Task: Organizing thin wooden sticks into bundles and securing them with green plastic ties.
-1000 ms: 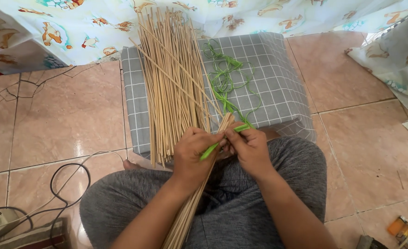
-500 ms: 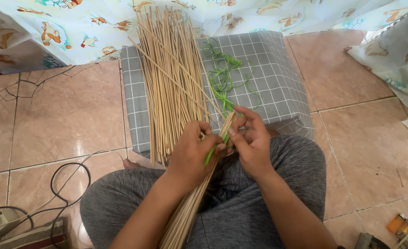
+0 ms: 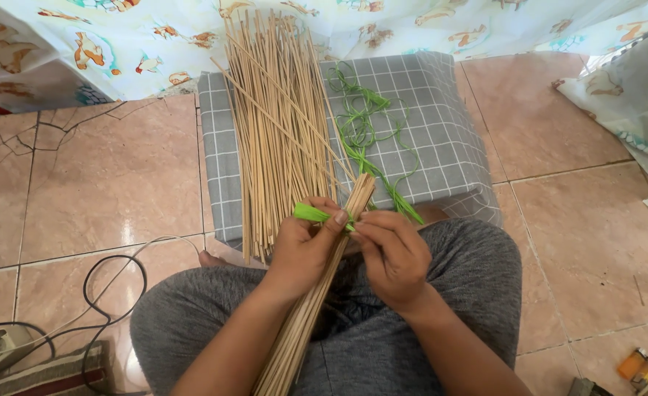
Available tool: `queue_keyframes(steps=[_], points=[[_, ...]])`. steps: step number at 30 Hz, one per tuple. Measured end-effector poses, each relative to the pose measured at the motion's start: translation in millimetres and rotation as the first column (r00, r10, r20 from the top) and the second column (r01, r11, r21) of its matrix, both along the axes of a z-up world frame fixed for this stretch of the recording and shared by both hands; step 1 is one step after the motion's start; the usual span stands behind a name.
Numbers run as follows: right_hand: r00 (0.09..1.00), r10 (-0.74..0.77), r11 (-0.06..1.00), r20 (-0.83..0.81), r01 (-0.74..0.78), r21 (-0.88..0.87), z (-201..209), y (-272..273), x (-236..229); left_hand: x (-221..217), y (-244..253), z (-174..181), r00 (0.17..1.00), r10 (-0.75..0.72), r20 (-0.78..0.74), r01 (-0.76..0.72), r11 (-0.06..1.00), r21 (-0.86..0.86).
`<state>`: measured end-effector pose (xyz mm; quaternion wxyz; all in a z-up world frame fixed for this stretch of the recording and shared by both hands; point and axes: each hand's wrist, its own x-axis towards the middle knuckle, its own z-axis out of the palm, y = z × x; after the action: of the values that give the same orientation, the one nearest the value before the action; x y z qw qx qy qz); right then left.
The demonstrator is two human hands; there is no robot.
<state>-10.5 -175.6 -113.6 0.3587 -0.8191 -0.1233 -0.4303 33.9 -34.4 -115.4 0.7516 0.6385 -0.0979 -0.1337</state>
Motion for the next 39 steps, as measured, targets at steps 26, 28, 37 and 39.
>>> queue_keyframes(steps=[26, 28, 37, 39], points=[[0.807, 0.173, 0.979, -0.565, -0.204, 0.009, 15.7, -27.3, -19.8, 13.3, 18.0, -12.2, 0.965, 0.243, -0.093, -0.24, 0.97, 0.045], [0.877, 0.065, 0.983, -0.476, -0.14, -0.123, 20.6, -22.7, -16.2, 16.0, 19.4, -11.4, 0.962, 0.227, -0.15, -0.223, 0.974, 0.048], [0.963, 0.05, 0.722, -0.266, -0.219, -0.657, 19.2, -13.7, 7.8, 21.0, 25.2, 29.3, 0.963, 0.141, -0.231, -0.092, 0.973, 0.21], [0.974, -0.07, 0.762, -0.214, -0.086, -0.642, 18.1, -34.9, 14.0, 25.2, 40.1, 60.6, 0.927, 0.02, -0.376, 0.126, 0.925, 0.36]])
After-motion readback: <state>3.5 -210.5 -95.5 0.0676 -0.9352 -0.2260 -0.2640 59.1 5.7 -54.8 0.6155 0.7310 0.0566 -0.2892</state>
